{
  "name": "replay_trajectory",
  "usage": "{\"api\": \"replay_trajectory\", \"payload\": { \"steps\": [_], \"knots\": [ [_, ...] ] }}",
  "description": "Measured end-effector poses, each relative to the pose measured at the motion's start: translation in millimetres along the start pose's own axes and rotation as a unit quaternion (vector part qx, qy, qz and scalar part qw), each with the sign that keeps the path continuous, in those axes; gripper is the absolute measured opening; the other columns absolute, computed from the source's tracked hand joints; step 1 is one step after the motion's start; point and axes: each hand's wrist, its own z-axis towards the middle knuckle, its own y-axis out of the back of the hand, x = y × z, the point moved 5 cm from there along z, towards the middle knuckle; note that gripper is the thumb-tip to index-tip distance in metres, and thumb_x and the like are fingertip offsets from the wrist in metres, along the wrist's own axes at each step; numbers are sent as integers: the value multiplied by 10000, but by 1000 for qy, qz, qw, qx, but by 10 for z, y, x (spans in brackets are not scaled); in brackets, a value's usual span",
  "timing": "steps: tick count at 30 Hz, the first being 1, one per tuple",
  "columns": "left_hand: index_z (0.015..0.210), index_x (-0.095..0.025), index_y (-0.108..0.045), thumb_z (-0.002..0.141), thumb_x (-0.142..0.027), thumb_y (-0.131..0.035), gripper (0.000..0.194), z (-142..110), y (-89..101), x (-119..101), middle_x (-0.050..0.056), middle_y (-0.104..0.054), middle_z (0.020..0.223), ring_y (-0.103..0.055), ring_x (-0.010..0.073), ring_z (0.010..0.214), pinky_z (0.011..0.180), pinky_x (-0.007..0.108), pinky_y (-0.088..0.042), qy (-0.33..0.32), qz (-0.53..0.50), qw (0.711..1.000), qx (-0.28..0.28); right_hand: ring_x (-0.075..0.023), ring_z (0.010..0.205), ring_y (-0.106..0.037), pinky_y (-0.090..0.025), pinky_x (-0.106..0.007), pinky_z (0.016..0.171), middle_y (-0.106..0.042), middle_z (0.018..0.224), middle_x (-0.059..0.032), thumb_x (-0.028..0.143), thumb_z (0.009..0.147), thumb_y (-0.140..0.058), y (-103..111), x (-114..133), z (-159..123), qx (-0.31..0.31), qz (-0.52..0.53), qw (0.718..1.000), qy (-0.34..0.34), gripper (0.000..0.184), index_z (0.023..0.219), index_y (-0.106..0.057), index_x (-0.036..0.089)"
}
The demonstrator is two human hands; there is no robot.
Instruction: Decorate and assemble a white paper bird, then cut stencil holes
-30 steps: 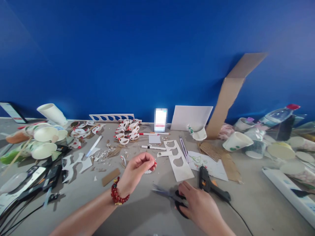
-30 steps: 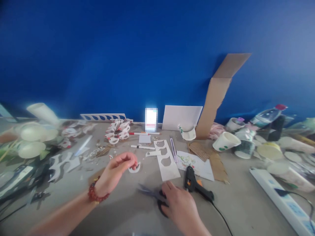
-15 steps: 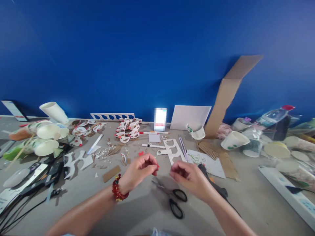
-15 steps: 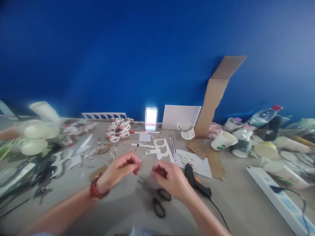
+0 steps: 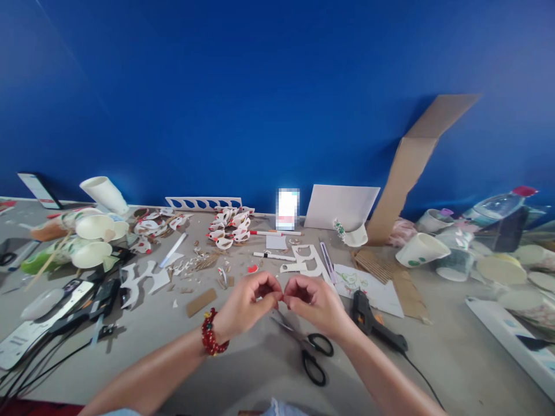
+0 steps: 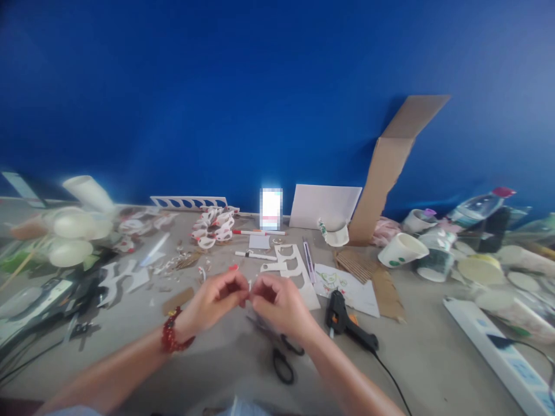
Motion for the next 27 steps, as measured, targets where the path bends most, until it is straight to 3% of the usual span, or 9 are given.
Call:
{"api": "replay_trajectory", "payload": {
  "steps": [4, 7, 11, 16, 20, 27],
  "knots": [
    [836, -153, -582, 873, -252, -519, 123, -12, 5, 10, 24, -610, 747, -588, 140, 723, 653, 222, -448, 1, -26, 1000, -5, -79, 505, -406, -325, -199, 478, -556, 615, 30, 247, 764, -596, -39, -171, -15, -29, 164, 985, -41, 93, 722, -601, 164],
    [830, -158, -578, 868, -263, -534, 120, -24, 4, 27, 22, -608, 741, -563, 133, 699, 621, 209, -427, -10, 17, 1000, -24, -82, 514, -413, -340, -199, 487, -570, 620, 20, 278, 769, -628, -83, -233, -35, -50, 205, 976, -47, 128, 730, -608, 157],
    [786, -162, -559, 862, -251, -523, 123, -30, -9, 45, 9, -579, 707, -525, 121, 655, 585, 199, -400, -17, 40, 999, -29, -86, 515, -415, -335, -198, 478, -568, 620, 16, 269, 753, -627, -118, -217, -61, -47, 189, 980, -38, 119, 709, -599, 162],
    [785, -156, -553, 853, -258, -524, 125, -27, -24, 65, 13, -585, 697, -521, 122, 646, 578, 204, -389, 10, 26, 1000, 7, -90, 534, -421, -348, -201, 502, -538, 618, 18, 285, 814, -552, -84, -155, -59, -1, 109, 994, -13, 177, 699, -608, 162],
    [763, -152, -560, 827, -241, -544, 111, -15, -23, 58, 9, -588, 691, -519, 121, 648, 574, 206, -372, 31, 46, 998, 14, -93, 545, -434, -347, -196, 501, -525, 616, 30, 191, 747, -541, -63, -177, -37, -3, 73, 997, -9, 74, 691, -587, 173],
    [796, -151, -568, 842, -228, -510, 107, -44, -59, 55, 14, -591, 708, -541, 131, 680, 621, 218, -403, 19, 2, 1000, 8, -88, 507, -396, -326, -203, 478, -537, 604, 28, 222, 705, -563, -117, -246, -80, -32, 172, 984, -44, 68, 684, -602, 170]
  ]
}}
